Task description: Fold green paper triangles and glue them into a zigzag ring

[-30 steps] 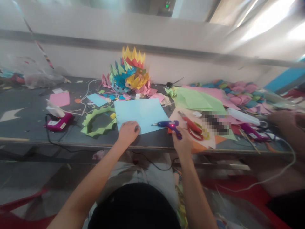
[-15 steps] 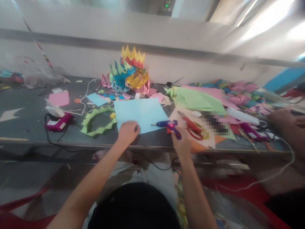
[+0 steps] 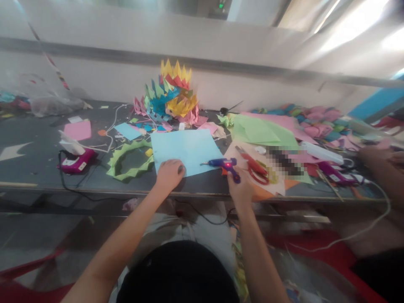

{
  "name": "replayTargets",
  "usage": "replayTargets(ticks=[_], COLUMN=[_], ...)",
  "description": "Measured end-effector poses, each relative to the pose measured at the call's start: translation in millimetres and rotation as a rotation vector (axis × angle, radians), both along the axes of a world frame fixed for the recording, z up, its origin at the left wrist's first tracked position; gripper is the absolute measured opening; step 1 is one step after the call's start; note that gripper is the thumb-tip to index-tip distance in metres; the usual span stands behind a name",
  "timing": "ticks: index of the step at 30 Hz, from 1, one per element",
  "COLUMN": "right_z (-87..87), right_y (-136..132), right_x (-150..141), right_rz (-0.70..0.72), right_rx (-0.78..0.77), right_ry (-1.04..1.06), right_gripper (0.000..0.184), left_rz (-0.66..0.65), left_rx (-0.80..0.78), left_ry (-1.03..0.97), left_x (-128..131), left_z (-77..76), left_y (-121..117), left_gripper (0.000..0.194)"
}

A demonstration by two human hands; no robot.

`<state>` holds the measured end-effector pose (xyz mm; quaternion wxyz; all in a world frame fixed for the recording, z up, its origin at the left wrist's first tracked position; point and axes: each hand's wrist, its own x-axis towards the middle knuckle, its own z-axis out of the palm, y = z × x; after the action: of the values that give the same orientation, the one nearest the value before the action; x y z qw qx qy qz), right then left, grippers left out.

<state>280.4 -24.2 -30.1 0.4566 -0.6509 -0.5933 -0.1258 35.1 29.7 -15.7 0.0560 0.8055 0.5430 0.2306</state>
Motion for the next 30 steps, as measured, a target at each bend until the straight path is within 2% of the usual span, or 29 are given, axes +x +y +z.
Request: replayTargets(ticks=[30], right_z=[0.0], right_y=[-0.5], right_x=[-1.0], right_rz=[0.028], right_rx=[-0.029], right_ry=[-0.031], right_gripper=[0.025], left_rz=[0.003], left_rx=[-0.015], left_ry=[-0.008], left_x=[0.1], left_z=[-0.1], left_y=[-0.1], left_gripper=[0.014])
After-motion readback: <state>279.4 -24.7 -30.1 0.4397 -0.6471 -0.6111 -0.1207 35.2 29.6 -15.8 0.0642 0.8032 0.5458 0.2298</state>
